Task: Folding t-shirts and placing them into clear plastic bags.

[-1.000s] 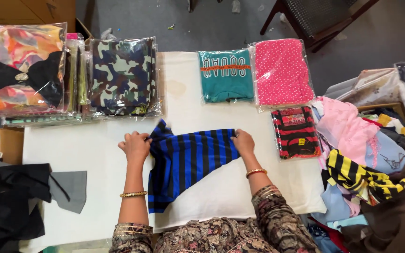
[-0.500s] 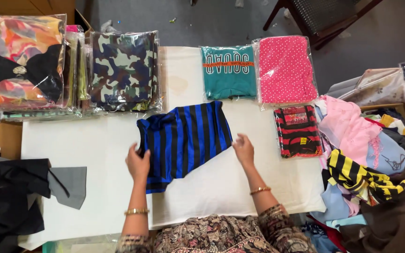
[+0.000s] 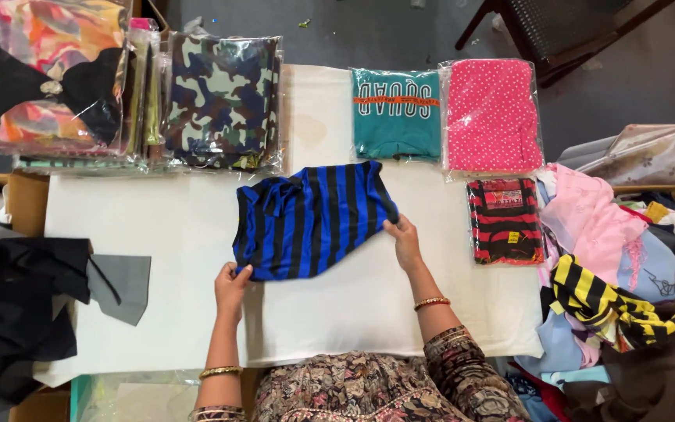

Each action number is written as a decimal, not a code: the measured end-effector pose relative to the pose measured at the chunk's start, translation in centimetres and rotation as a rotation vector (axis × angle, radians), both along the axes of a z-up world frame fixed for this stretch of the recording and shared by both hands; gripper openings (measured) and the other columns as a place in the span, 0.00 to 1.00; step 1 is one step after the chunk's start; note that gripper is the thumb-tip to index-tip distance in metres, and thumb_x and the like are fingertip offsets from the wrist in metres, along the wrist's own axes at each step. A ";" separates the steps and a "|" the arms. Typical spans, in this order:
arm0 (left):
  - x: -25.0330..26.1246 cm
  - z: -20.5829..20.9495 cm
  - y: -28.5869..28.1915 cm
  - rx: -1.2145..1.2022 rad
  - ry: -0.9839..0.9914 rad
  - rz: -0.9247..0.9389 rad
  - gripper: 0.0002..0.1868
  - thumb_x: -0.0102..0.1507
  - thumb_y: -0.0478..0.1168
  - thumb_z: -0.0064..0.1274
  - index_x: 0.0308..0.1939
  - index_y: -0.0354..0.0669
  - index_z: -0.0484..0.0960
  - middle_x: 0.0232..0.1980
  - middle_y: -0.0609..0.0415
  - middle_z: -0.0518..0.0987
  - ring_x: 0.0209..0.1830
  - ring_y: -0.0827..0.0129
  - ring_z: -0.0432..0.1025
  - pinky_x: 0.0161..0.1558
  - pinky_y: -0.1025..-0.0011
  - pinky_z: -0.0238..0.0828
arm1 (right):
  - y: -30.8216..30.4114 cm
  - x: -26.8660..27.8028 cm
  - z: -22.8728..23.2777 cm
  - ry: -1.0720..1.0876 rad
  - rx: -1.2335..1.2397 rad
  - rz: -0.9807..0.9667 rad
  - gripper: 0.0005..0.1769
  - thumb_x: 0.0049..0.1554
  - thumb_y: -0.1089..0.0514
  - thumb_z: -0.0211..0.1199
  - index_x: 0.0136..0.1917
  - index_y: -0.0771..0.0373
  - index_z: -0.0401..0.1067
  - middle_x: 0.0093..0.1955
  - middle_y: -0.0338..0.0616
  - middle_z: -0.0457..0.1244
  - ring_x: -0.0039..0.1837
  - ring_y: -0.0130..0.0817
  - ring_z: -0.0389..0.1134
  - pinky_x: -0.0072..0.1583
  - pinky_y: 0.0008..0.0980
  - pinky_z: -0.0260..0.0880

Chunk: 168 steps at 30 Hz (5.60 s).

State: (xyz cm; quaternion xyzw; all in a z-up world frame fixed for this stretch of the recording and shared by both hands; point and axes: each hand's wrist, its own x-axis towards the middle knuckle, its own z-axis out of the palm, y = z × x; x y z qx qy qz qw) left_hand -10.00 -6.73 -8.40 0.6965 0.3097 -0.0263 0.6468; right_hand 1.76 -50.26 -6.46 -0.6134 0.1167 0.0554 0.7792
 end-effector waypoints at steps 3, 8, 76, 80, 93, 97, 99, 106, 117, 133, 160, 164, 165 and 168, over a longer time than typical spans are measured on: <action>0.1 1.3 -0.1 -0.235 -0.115 0.118 0.10 0.65 0.36 0.63 0.42 0.43 0.75 0.29 0.63 0.73 0.27 0.81 0.61 0.32 0.77 0.58 | -2.3 0.3 -6.5 -0.015 0.260 -0.016 0.13 0.72 0.59 0.65 0.61 0.69 0.65 0.56 0.39 0.66 0.56 0.27 0.64 0.62 0.30 0.66; 0.9 8.4 -1.4 -0.221 -0.084 0.153 0.16 0.64 0.35 0.59 0.54 0.46 0.71 0.32 0.61 0.77 0.32 0.81 0.67 0.37 0.78 0.63 | -0.6 -0.2 0.3 0.134 -0.215 0.303 0.52 0.53 0.64 0.69 0.80 0.47 0.41 0.57 0.48 0.68 0.56 0.31 0.67 0.57 0.31 0.70; -3.8 1.5 -10.6 1.134 -0.392 -0.890 0.37 0.69 0.59 0.43 0.80 0.62 0.52 0.85 0.54 0.46 0.85 0.61 0.39 0.78 0.46 0.32 | 7.7 -12.6 0.8 -0.484 -1.349 0.742 0.50 0.58 0.33 0.57 0.83 0.53 0.43 0.87 0.39 0.33 0.86 0.38 0.28 0.79 0.60 0.23; -4.8 2.3 -4.9 1.168 -0.226 -0.710 0.38 0.67 0.61 0.41 0.79 0.59 0.55 0.84 0.51 0.47 0.84 0.57 0.40 0.76 0.42 0.32 | 0.9 -12.1 -0.6 -0.366 -1.531 0.505 0.49 0.58 0.30 0.53 0.84 0.49 0.44 0.88 0.38 0.32 0.87 0.38 0.28 0.79 0.59 0.20; -2.3 6.0 -1.4 0.980 -0.378 -0.484 0.20 0.58 0.39 0.57 0.54 0.40 0.79 0.71 0.42 0.68 0.73 0.50 0.60 0.70 0.44 0.52 | -1.8 -11.2 0.3 -0.520 -1.506 0.209 0.15 0.55 0.62 0.65 0.57 0.56 0.74 0.75 0.46 0.61 0.79 0.42 0.56 0.77 0.56 0.51; -1.4 5.7 -1.2 1.035 -0.435 -0.466 0.17 0.57 0.38 0.58 0.49 0.41 0.80 0.65 0.43 0.73 0.69 0.47 0.64 0.69 0.44 0.55 | -1.7 -10.3 1.9 -0.577 -1.470 0.148 0.08 0.57 0.62 0.65 0.51 0.57 0.76 0.70 0.44 0.65 0.76 0.42 0.60 0.75 0.49 0.57; -1.2 4.7 -1.1 1.172 -0.433 -0.465 0.08 0.60 0.37 0.59 0.42 0.44 0.79 0.59 0.49 0.78 0.65 0.53 0.68 0.71 0.46 0.57 | -2.0 -9.9 3.1 -0.576 -1.448 0.147 0.08 0.55 0.64 0.65 0.50 0.58 0.76 0.65 0.41 0.67 0.70 0.42 0.63 0.70 0.44 0.60; -3.2 5.9 -0.7 1.181 -0.377 -0.581 0.07 0.61 0.36 0.58 0.42 0.47 0.80 0.50 0.56 0.79 0.63 0.61 0.70 0.75 0.48 0.55 | -4.0 -10.6 5.2 -0.595 -1.488 0.086 0.08 0.56 0.65 0.66 0.49 0.56 0.75 0.61 0.38 0.67 0.69 0.40 0.64 0.68 0.43 0.62; -0.6 8.3 -5.3 1.046 -0.316 -0.418 0.13 0.61 0.46 0.61 0.48 0.49 0.81 0.54 0.54 0.78 0.60 0.58 0.68 0.71 0.44 0.53 | -2.0 -6.1 6.4 -0.475 -1.199 0.158 0.13 0.54 0.66 0.64 0.52 0.56 0.76 0.61 0.41 0.67 0.65 0.45 0.65 0.66 0.42 0.66; 18.4 5.2 1.0 0.709 0.103 -0.098 0.06 0.63 0.39 0.57 0.43 0.48 0.85 0.42 0.53 0.84 0.40 0.56 0.79 0.41 0.61 0.72 | 1.0 12.7 3.3 -0.336 -1.343 0.327 0.16 0.54 0.58 0.67 0.57 0.55 0.76 0.59 0.42 0.67 0.63 0.51 0.64 0.63 0.46 0.67; 8.3 2.5 3.0 0.167 -0.062 -0.179 0.10 0.61 0.25 0.50 0.41 0.38 0.85 0.33 0.60 0.78 0.31 0.78 0.66 0.38 0.79 0.65 | -3.5 3.9 2.4 -0.219 -1.011 0.174 0.11 0.53 0.69 0.59 0.40 0.59 0.81 0.43 0.42 0.72 0.46 0.37 0.74 0.50 0.34 0.73; 9.8 3.4 2.8 0.386 -0.107 -0.020 0.07 0.65 0.31 0.52 0.43 0.42 0.85 0.39 0.57 0.84 0.38 0.71 0.77 0.43 0.74 0.71 | -2.4 5.0 4.0 -0.340 -1.211 0.101 0.09 0.53 0.64 0.63 0.46 0.57 0.80 0.49 0.45 0.71 0.54 0.47 0.69 0.58 0.44 0.70; 10.5 4.0 2.4 0.606 -0.139 -0.012 0.05 0.66 0.34 0.57 0.45 0.44 0.85 0.41 0.54 0.83 0.40 0.64 0.77 0.45 0.70 0.72 | -1.9 5.4 4.8 -0.445 -1.243 0.114 0.11 0.52 0.61 0.67 0.50 0.58 0.78 0.52 0.46 0.70 0.58 0.49 0.67 0.61 0.47 0.68; 12.2 7.9 0.4 1.019 -0.294 -0.235 0.22 0.49 0.38 0.66 0.49 0.46 0.86 0.47 0.42 0.80 0.46 0.47 0.69 0.43 0.58 0.69 | 0.1 5.4 6.9 -0.456 -1.277 0.229 0.24 0.44 0.57 0.71 0.56 0.60 0.77 0.54 0.53 0.67 0.57 0.54 0.64 0.56 0.49 0.67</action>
